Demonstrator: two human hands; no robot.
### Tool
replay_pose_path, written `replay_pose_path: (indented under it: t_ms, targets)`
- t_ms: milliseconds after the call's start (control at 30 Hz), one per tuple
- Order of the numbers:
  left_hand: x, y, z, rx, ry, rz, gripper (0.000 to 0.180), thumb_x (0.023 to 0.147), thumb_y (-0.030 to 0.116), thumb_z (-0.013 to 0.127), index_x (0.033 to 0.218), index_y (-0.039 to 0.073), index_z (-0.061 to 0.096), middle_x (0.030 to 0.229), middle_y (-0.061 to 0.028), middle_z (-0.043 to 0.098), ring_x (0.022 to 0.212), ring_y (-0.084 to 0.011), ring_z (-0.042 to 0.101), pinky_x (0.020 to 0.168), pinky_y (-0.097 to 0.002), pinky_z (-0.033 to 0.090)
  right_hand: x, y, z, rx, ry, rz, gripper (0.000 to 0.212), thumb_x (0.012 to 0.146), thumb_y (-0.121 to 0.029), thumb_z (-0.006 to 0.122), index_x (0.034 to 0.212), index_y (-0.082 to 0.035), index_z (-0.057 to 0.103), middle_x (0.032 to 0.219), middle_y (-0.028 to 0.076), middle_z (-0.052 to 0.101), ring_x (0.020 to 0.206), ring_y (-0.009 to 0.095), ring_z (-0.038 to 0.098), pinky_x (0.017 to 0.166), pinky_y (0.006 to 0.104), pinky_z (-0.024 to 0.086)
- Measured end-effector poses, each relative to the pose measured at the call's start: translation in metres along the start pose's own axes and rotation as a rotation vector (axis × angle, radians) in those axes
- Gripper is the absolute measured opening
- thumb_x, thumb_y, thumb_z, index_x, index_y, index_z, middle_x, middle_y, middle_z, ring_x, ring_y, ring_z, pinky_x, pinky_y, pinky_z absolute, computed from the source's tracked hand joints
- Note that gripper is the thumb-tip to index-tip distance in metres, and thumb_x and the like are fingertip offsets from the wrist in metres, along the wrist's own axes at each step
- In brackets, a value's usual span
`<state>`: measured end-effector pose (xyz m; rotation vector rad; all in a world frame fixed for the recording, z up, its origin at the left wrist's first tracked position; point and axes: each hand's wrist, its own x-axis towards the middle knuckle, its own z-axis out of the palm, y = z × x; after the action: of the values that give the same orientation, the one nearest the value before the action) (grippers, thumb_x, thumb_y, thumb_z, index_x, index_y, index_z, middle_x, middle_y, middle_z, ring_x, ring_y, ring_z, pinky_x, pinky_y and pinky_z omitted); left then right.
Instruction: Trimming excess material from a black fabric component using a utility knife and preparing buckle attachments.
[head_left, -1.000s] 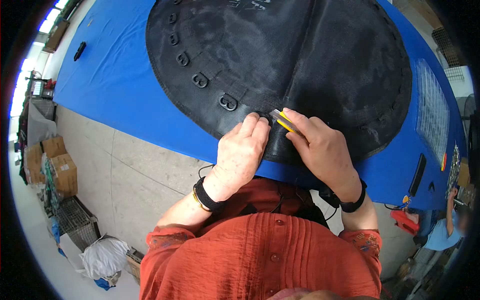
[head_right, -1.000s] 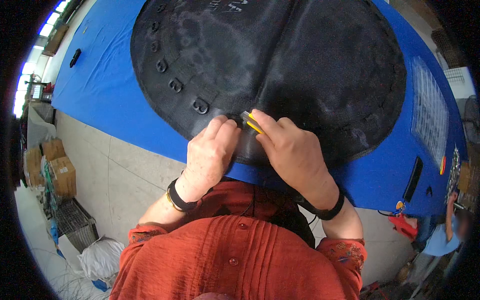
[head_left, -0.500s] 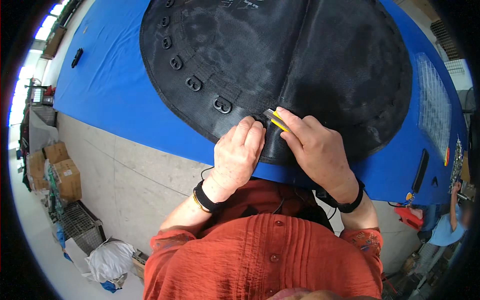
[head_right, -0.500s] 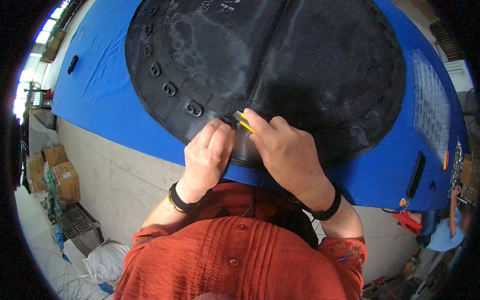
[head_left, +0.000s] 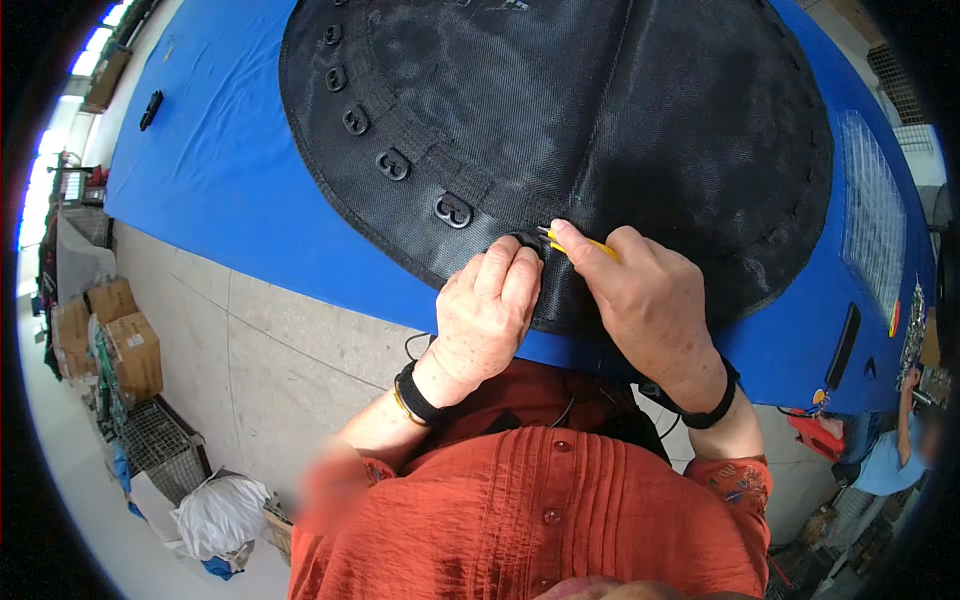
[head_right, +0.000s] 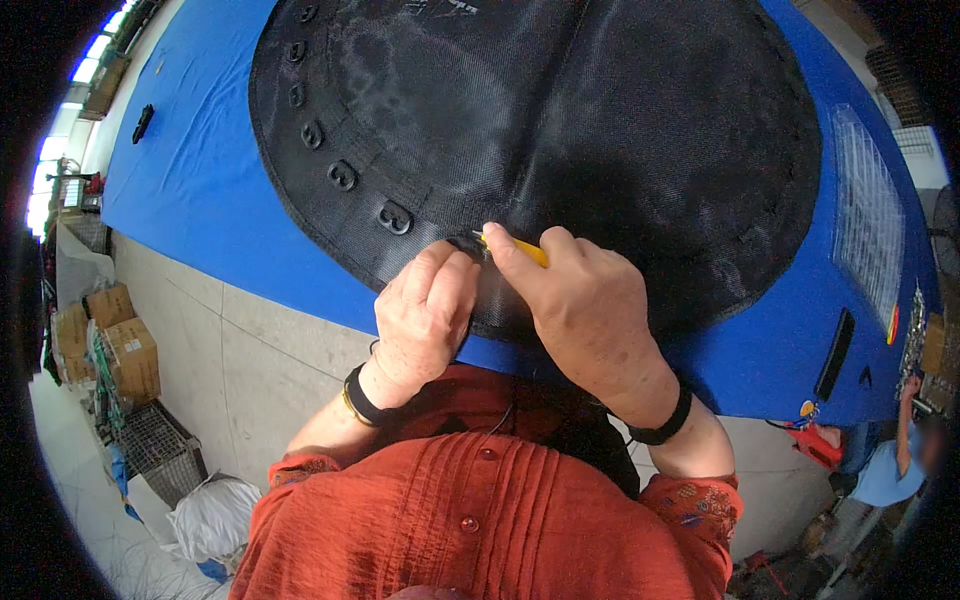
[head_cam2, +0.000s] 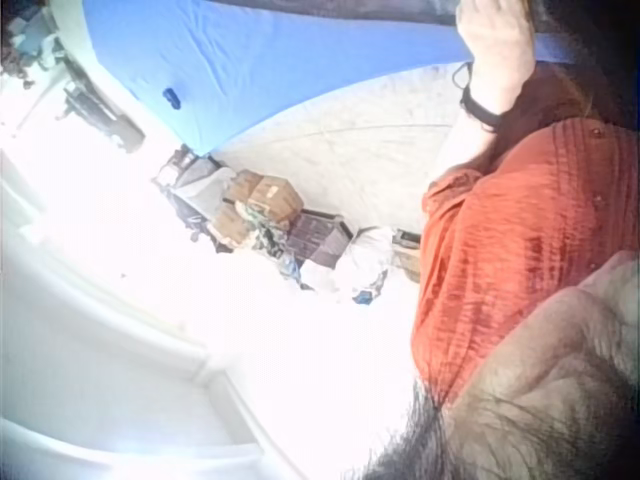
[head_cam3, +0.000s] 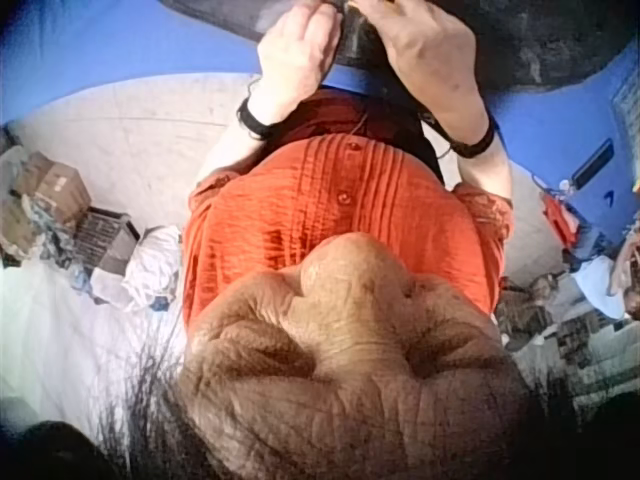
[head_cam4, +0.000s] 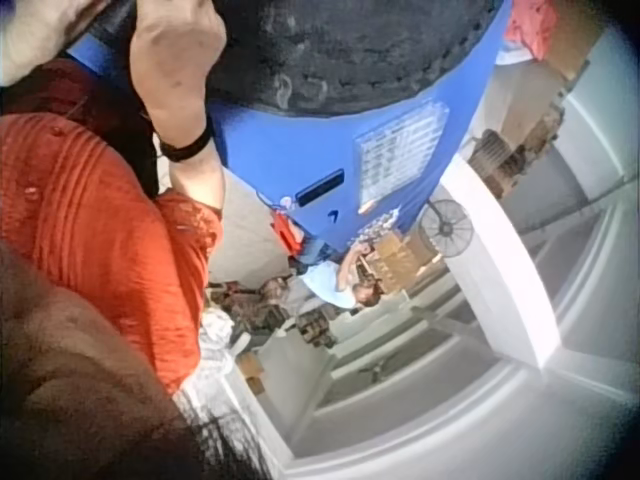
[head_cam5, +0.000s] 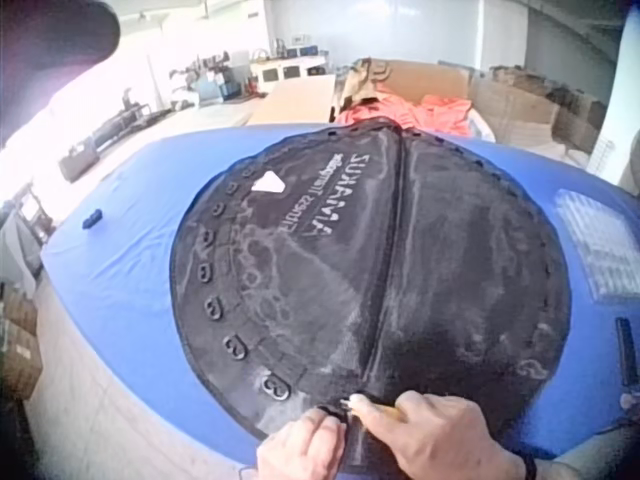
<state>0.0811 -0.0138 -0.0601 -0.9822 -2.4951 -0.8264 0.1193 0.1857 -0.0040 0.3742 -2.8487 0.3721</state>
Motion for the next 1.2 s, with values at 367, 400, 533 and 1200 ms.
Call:
replay_pose_path:
  t_ms: [367,400,533,1200]
  targets:
    - [0.001,0.001,-0.001,-0.017,0.011,0.008,0.028,0.084,0.003,0.081,0.109,0.003,0.069,0.108,-0.0133,0.07,0.081,-0.0298,0.072,0.07,-0.0387,0.059,-0.01,0.008,0.009,0.097,0.006,0.002,0.047,0.094,-0.012,0.072,0.14,-0.019,0.071,0.081,0.003,0.054,0.063,0.02,0.063,0.056,0.0341,0.054]
    - [0.0,0.001,0.0,-0.013,0.014,0.006,0.028,0.084,0.003,0.081,0.109,0.003,0.069,0.108,-0.0134,0.07,0.081,-0.0298,0.072,0.069,-0.0387,0.059,-0.01,0.008,0.01,0.1,0.007,0.001,0.047,0.094,-0.011,0.072,0.14,-0.02,0.071,0.081,0.003,0.054,0.062,0.02,0.062,0.056,0.0342,0.055]
    - [0.001,0.0,0.001,-0.014,0.021,0.012,0.028,0.084,0.003,0.081,0.109,0.003,0.069,0.108,-0.0132,0.07,0.08,-0.0297,0.071,0.069,-0.0389,0.059,-0.012,0.008,0.012,0.135,0.029,0.026,0.047,0.093,-0.011,0.072,0.14,-0.02,0.072,0.081,0.003,0.053,0.062,0.02,0.062,0.056,0.0341,0.054]
    - [0.001,-0.003,-0.001,-0.021,0.013,0.024,0.029,0.083,0.002,0.079,0.11,0.002,0.069,0.109,-0.0142,0.069,0.084,-0.0305,0.072,0.071,-0.0386,0.059,-0.001,-0.002,0.006,-0.049,0.053,-0.076,0.058,0.088,-0.005,0.071,0.143,-0.023,0.07,0.081,0.002,0.05,0.063,0.02,0.058,0.057,0.0339,0.052]
